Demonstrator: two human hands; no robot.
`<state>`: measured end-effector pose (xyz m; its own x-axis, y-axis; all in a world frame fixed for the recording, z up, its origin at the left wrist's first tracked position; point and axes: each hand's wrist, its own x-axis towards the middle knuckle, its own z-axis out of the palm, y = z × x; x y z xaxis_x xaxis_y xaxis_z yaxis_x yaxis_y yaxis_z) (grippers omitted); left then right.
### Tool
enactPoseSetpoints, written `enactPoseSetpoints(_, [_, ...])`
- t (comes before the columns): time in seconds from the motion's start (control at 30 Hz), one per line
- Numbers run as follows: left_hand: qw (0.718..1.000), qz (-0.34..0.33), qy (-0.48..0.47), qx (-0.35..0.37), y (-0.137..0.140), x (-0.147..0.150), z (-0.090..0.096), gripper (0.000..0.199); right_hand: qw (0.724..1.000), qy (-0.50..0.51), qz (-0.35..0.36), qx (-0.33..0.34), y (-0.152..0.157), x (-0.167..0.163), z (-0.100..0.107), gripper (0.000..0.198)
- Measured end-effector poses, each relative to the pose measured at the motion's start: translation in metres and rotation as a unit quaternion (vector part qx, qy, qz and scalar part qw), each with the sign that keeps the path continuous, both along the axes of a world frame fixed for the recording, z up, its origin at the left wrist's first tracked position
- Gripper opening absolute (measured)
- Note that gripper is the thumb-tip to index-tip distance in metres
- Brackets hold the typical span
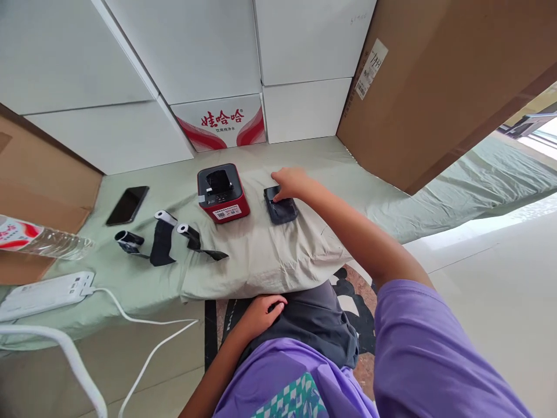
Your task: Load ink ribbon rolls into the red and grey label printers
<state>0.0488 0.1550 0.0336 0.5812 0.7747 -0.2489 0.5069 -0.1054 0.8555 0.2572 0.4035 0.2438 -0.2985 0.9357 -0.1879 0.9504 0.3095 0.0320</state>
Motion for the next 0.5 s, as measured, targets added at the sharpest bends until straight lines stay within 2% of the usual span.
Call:
enactPoseSetpoints(0.13, [1.0,0.0,0.006,0.012,0.0,-0.002,-0.002,0.028,0.995,0.027,-0.019,0.095,0.005,0.0,-0.005,0.044])
enactPoseSetpoints(0.27, [1.0,0.005,0.006,0.018,-0.001,-0.002,-0.002,0.027,0.987,0.047,-0.036,0.15,0.012,-0.002,-0.019,0.049])
enactPoseSetpoints(0.4, [1.0,0.01,0.004,0.012,0.0,-0.001,-0.001,0.027,0.993,0.068,0.019,0.097,0.014,-0.001,-0.029,0.032])
enactPoseSetpoints(0.5, [1.0,0.01,-0.001,0.002,0.002,-0.003,-0.002,0.028,0.998,0.047,0.003,0.048,0.016,-0.001,-0.033,0.026])
